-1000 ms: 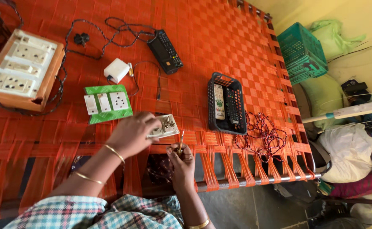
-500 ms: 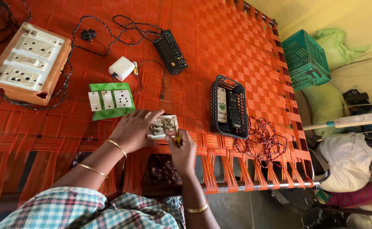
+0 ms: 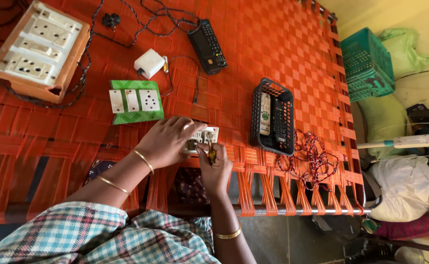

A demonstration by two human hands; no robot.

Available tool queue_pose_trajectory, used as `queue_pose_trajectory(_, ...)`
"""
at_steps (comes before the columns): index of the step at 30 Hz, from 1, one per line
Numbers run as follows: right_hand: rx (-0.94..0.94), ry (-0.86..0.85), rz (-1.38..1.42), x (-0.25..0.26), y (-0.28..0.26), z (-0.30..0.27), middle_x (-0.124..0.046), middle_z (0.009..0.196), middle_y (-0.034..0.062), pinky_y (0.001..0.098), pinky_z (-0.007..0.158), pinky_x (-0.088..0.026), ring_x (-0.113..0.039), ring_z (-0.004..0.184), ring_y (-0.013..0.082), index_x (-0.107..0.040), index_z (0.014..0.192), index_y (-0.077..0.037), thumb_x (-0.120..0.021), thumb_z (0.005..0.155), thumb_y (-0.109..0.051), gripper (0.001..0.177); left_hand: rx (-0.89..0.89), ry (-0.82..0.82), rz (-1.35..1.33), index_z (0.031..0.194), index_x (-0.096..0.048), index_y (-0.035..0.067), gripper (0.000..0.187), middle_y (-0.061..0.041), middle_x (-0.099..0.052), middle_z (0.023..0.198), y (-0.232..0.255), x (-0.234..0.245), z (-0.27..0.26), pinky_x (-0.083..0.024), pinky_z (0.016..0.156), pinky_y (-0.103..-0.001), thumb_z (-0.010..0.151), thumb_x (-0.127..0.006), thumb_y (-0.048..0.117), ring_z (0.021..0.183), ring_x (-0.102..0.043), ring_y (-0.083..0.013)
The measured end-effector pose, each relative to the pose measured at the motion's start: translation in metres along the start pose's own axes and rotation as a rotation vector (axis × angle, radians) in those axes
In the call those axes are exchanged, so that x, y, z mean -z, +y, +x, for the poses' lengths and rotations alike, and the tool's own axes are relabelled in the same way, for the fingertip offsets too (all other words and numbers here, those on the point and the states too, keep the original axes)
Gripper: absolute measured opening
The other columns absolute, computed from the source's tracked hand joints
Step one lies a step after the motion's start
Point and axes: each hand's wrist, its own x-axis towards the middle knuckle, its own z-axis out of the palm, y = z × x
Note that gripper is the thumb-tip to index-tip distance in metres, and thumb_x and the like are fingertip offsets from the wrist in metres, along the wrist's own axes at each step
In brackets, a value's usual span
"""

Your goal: The person uses a screwdriver and an electrical tester to disassemble and inspect a white electrical switchboard on a woven bed. They remove screws from the housing, handle internal wires and switches, and check connections.

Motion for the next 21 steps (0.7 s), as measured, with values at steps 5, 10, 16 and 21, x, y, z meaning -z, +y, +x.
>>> queue_pose_trajectory(5,0.116,0.021,-0.164,-0.0005,0.0074,0.0001,-0.081,0.098,0.0053,0.0286,0.071,-0.061,-0.078,0.082,0.0139,-0.06,0.1,-0.006,-0.078,0.091,-0.009,0.02,-0.01,0.003,0.007,0.144,-0.041,0.017,0.087,-0.015,-0.06,0.129,-0.0012,-0.002,0.0007,-0.047,0.104,-0.045,0.073,-0.086,0.034,0.123,-0.058,-0.0328)
queue_pose_trajectory(10,0.274,0.075,-0.369,-0.0012,0.0054,-0.0032,-0.077,0.089,0.0074,0.0336,0.066,-0.059,-0.077,0.077,0.022,-0.064,0.096,-0.008,-0.082,0.089,-0.015,0.02,0.027,-0.077,-0.034,0.146,-0.038,0.021,0.087,-0.013,-0.056,0.132,0.0038,0.0008,0.0009,-0.053,0.097,-0.043,0.073,-0.085,0.027,0.119,-0.061,-0.0334)
queue_pose_trajectory(16,0.229,0.083,-0.288,-0.0002,0.0018,-0.0036,-0.078,0.09,0.0084,0.0333,0.067,-0.06,-0.078,0.077,0.021,-0.067,0.096,-0.007,-0.082,0.088,-0.017,0.02,0.057,-0.106,-0.096,0.147,-0.036,0.024,0.084,-0.014,-0.052,0.137,0.0069,-0.0019,0.0007,-0.061,0.078,-0.042,0.076,-0.08,0.014,0.105,-0.069,-0.0352)
queue_pose_trajectory(21,0.211,0.077,-0.308,-0.0009,0.0033,-0.0018,-0.078,0.092,0.0089,0.0332,0.069,-0.059,-0.077,0.077,0.0215,-0.069,0.098,-0.006,-0.083,0.087,-0.017,0.021,0.081,-0.102,-0.136,0.147,-0.035,0.022,0.084,-0.018,-0.05,0.14,0.0058,-0.0049,0.0003,-0.062,0.075,-0.044,0.077,-0.079,0.013,0.099,-0.071,-0.0372)
